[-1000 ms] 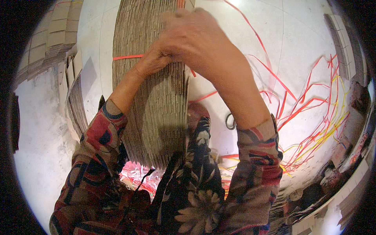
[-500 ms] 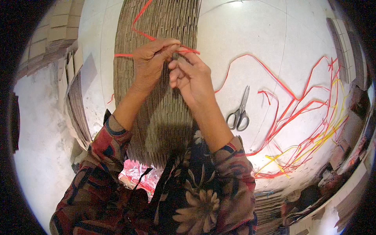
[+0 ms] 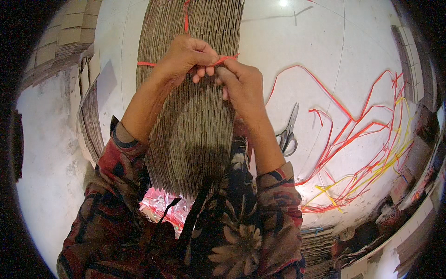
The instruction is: The person gathers a stack of flat cardboard pieces and ties them together using red plastic strips. They wrap the strips around the stack, tie knots, and trim the excess with scissors. The person then places the bundled stack aside and repeats the process with another stack.
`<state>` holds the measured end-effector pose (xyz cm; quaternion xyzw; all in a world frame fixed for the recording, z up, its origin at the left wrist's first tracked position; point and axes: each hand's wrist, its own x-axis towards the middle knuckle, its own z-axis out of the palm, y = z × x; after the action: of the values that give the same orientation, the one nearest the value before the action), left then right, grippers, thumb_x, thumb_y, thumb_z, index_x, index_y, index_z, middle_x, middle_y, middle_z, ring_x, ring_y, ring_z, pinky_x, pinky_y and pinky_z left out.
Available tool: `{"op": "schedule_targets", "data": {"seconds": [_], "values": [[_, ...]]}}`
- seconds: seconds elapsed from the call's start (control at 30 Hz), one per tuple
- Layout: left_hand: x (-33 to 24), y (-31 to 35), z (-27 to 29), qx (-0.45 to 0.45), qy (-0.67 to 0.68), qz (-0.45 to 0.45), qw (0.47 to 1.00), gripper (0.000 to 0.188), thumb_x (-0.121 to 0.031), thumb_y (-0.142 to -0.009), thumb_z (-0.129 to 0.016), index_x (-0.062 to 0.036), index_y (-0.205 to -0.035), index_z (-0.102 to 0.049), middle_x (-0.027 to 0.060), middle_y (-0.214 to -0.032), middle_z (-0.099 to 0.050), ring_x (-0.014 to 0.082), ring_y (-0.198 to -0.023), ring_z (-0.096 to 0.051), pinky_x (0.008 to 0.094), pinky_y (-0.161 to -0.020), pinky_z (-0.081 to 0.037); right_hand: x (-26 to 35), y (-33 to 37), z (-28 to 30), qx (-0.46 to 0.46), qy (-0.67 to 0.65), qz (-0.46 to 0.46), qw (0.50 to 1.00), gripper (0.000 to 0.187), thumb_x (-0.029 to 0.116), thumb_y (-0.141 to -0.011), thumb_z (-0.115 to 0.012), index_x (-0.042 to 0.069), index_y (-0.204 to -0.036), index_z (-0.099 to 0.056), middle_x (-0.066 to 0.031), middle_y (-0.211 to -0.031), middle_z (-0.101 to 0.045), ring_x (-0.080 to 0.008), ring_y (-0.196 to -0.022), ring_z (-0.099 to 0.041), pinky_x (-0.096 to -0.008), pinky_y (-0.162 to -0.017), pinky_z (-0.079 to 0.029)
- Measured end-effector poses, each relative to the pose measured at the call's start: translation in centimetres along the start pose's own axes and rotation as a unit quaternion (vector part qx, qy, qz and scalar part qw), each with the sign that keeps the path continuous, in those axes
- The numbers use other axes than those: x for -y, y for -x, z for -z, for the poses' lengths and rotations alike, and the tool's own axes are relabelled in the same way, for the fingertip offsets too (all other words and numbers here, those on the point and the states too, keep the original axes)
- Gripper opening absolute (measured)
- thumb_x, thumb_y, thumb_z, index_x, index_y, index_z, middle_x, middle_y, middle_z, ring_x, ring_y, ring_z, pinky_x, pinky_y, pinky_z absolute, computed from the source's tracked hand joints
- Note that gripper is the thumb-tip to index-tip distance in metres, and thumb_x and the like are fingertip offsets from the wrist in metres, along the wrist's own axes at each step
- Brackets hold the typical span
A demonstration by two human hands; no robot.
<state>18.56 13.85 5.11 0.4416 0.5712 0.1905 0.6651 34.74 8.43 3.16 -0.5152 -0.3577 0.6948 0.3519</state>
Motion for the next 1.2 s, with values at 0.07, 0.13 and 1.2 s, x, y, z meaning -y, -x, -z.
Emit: {"op": "schedule_targets", "data": {"seconds": [0.07, 0.13, 1.2], "values": [[-0.1, -0.1, 0.1, 0.034, -0.053, -0.032, 0.998, 0.012, -0.01, -0.081, -0.06, 0.0006, -0.076, -0.063, 0.0057, -0.062, -0.06, 0.0085, -0.051, -0.055, 0.0205, -0.042, -0.044, -0.5, -0.9, 0.7, 0.008, 0.074, 0.057, 0.996, 0.016, 0.01, -0.085, -0.055, 0.0, -0.089, -0.066, -0.0011, -0.061, -0.055, -0.0082, -0.041, -0.047, -0.0225, -0.04, -0.038], [0.4, -0.1, 0.3, 0.045, -0.126, -0.081, 0.988, 0.012, -0.011, -0.083, -0.058, -0.0019, -0.075, -0.062, 0.0054, -0.064, -0.059, 0.0108, -0.056, -0.057, 0.0251, -0.048, -0.046, -0.8, -1.4, 1.7, -0.029, 0.178, 0.114, 0.977, 0.019, 0.016, -0.084, -0.056, -0.001, -0.081, -0.065, -0.0019, -0.059, -0.054, -0.0102, -0.047, -0.05, -0.0282, -0.046, -0.041], [4.7, -0.4, 2.5, -0.032, 0.013, -0.223, 0.974, 0.033, -0.023, -0.093, -0.049, -0.0077, -0.065, -0.041, -0.0059, -0.056, -0.032, 0.0042, -0.049, -0.03, 0.022, -0.043, -0.026, -5.6, -7.7, 4.4, -0.002, -0.341, -0.033, 0.94, 0.035, 0.034, -0.092, -0.049, 0.009, -0.068, -0.044, -0.0073, -0.067, -0.05, -0.0207, -0.061, -0.051, -0.0302, -0.049, -0.038]]}}
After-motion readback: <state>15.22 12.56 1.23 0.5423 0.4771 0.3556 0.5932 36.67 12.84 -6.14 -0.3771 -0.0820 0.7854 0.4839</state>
